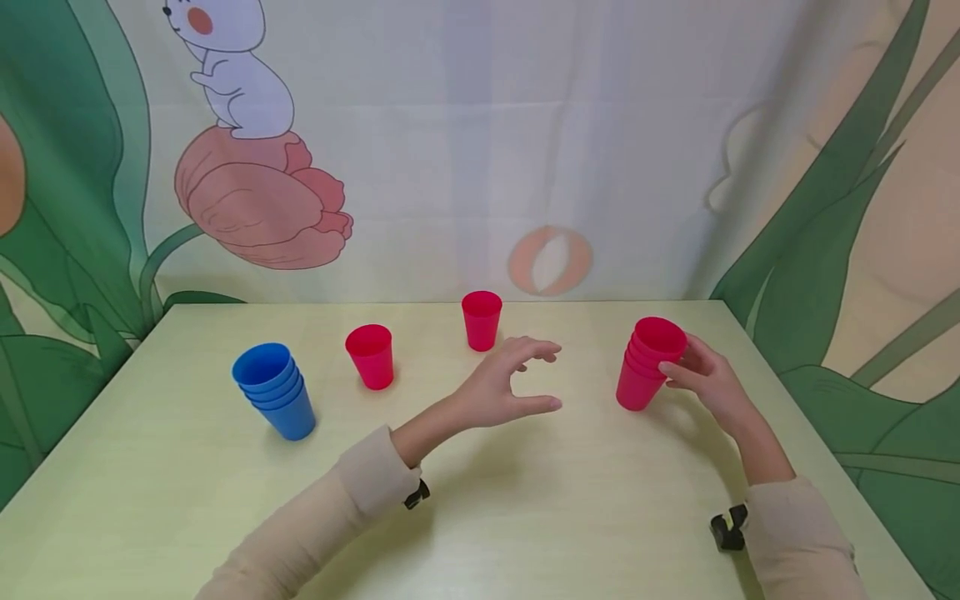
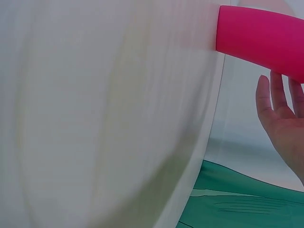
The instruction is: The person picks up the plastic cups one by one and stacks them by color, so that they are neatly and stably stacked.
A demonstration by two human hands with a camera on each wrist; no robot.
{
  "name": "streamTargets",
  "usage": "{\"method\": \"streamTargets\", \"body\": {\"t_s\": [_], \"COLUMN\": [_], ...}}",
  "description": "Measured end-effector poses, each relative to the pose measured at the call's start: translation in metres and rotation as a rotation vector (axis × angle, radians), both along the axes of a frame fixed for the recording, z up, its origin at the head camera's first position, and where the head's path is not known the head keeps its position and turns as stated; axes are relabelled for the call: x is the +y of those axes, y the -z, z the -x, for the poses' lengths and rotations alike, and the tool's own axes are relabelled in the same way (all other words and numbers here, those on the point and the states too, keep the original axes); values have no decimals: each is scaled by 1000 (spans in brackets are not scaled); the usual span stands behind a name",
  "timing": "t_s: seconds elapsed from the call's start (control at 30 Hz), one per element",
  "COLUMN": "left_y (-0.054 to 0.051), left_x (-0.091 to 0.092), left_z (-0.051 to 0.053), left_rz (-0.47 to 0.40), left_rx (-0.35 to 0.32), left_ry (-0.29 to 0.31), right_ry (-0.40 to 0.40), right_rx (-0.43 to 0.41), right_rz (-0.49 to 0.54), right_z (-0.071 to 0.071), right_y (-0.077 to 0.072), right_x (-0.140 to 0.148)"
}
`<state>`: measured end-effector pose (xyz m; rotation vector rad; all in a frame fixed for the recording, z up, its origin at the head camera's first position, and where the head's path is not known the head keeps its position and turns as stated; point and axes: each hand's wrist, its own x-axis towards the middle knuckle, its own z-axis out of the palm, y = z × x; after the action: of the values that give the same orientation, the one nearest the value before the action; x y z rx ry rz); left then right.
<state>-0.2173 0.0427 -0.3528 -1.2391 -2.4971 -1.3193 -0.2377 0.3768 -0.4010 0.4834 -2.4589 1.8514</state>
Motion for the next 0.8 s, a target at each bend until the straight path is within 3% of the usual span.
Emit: {"method": "streamTargets", "body": {"t_s": [0.37,0.57,0.8], "left_y": [8,2,-1], "left_x": [-24,-37,-50], "left_z": [2,0,-2], "left_rz": [-55,-65,-94], "left_rx": [-44,-50,-13], "left_ry": [-30,-60,-77], "right_ry": [-9,1,-3], "right_rx": [18,8,7], "right_rz": [18,9,20], "right_z": [-1,-1,-2], "right_y": [-1,1,0], "right_x": [0,1,0]}}
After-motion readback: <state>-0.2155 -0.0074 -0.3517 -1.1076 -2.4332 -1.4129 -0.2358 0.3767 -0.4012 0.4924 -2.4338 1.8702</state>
